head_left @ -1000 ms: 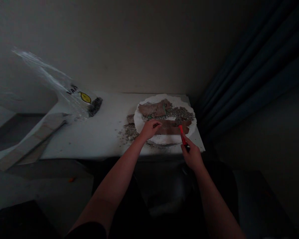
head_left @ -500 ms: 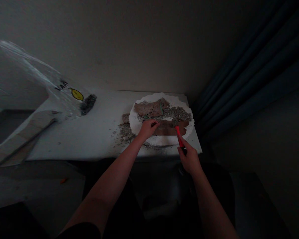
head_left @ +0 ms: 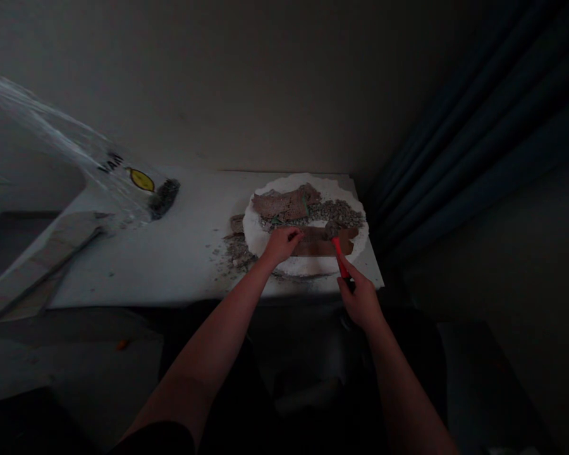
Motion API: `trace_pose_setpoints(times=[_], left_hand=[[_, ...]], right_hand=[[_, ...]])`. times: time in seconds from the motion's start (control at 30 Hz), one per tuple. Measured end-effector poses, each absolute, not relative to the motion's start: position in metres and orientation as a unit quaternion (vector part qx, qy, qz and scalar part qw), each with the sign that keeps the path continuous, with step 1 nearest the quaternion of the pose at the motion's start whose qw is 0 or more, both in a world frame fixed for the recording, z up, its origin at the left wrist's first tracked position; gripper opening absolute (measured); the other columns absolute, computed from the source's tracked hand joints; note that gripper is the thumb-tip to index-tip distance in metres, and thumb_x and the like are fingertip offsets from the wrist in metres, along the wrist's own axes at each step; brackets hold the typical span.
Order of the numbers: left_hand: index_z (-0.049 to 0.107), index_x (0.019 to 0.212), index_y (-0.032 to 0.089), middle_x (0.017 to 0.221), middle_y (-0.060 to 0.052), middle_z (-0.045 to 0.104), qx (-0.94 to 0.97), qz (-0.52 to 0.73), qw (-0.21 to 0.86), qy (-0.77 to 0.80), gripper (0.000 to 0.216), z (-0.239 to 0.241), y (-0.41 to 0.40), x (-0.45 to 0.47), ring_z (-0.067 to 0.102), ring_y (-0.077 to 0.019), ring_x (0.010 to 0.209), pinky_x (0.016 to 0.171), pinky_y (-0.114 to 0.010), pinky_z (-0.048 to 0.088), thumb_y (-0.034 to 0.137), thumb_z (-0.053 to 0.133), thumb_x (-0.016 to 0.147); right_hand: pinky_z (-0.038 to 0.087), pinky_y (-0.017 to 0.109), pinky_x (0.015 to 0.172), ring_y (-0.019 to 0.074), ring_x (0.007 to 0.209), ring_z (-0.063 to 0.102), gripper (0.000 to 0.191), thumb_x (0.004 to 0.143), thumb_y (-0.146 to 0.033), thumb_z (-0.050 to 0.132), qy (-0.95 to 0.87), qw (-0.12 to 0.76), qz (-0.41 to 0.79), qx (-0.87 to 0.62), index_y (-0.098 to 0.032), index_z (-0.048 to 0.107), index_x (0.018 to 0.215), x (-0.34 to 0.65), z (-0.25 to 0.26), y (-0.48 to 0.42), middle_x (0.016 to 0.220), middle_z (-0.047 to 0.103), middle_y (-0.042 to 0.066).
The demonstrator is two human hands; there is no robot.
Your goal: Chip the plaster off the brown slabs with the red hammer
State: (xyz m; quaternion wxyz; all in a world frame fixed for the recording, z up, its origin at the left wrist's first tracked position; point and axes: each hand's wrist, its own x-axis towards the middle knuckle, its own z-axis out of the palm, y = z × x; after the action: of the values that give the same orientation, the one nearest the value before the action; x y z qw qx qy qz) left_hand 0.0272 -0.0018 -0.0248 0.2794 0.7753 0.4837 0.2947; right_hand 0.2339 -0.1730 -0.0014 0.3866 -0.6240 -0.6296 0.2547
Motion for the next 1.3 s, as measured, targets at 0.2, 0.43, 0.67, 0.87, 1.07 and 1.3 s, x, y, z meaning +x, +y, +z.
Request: trace_pose_setpoints(times=[0.2,0.43,0.67,0.87,1.07,1.3], left_hand=[[0.067,0.074,0.018,0.073,-0.002,0.069,0.779,0.289,0.274,0.483,0.027,-0.024,-0.002,0.026,0.060,-0.0163,0.070,0.070,-0.028,0.042,0.034,0.053,0.091],[0.067,0.075,0.018,0.073,-0.002,0.068,0.783,0.283,0.272,0.482,0.027,-0.023,-0.003,0.025,0.060,-0.0168,0.072,0.072,-0.028,0.043,0.034,0.053,0.092],[0.067,0.076,0.018,0.074,-0.002,0.068,0.784,0.291,0.269,0.477,0.026,-0.024,-0.004,0.025,0.060,-0.0170,0.073,0.073,-0.029,0.044,0.034,0.053,0.092],[0.066,0.076,0.018,0.071,-0.001,0.065,0.789,0.295,0.267,0.467,0.025,-0.028,-0.002,0.025,0.058,-0.0165,0.070,0.072,-0.029,0.043,0.033,0.055,0.093],[0.063,0.078,0.018,0.077,-0.003,0.066,0.797,0.320,0.243,0.451,0.021,-0.036,-0.005,0.026,0.058,-0.0171,0.074,0.076,-0.030,0.045,0.030,0.055,0.093],[0.064,0.081,0.018,0.080,-0.003,0.067,0.777,0.335,0.261,0.465,0.018,-0.039,-0.005,0.026,0.060,-0.0174,0.078,0.078,-0.030,0.045,0.030,0.056,0.092]], right_hand=[[0.050,0.039,0.099,0.0246,0.115,0.066,0.061,0.091,-0.021,0.051,-0.627,0.388,0.257,-0.625,-0.025,0.048,0.152,0.234,-0.002,-0.173,0.137,0.065,0.009],[0.049,0.039,0.102,0.0245,0.120,0.064,0.060,0.092,-0.021,0.051,-0.628,0.388,0.255,-0.625,-0.024,0.048,0.152,0.234,-0.003,-0.172,0.138,0.064,0.010],[0.049,0.040,0.101,0.0248,0.117,0.065,0.060,0.092,-0.021,0.050,-0.628,0.383,0.252,-0.628,-0.025,0.048,0.152,0.234,-0.001,-0.172,0.139,0.064,0.010],[0.049,0.040,0.101,0.0248,0.116,0.065,0.059,0.093,-0.023,0.050,-0.627,0.385,0.258,-0.626,-0.022,0.047,0.152,0.234,-0.003,-0.172,0.136,0.065,0.011],[0.052,0.042,0.097,0.0254,0.105,0.068,0.060,0.093,-0.023,0.051,-0.626,0.377,0.255,-0.634,-0.022,0.047,0.153,0.234,-0.005,-0.173,0.128,0.069,0.013],[0.051,0.041,0.098,0.0253,0.110,0.067,0.061,0.093,-0.022,0.051,-0.634,0.376,0.246,-0.629,-0.023,0.046,0.153,0.235,-0.005,-0.172,0.133,0.067,0.012]])
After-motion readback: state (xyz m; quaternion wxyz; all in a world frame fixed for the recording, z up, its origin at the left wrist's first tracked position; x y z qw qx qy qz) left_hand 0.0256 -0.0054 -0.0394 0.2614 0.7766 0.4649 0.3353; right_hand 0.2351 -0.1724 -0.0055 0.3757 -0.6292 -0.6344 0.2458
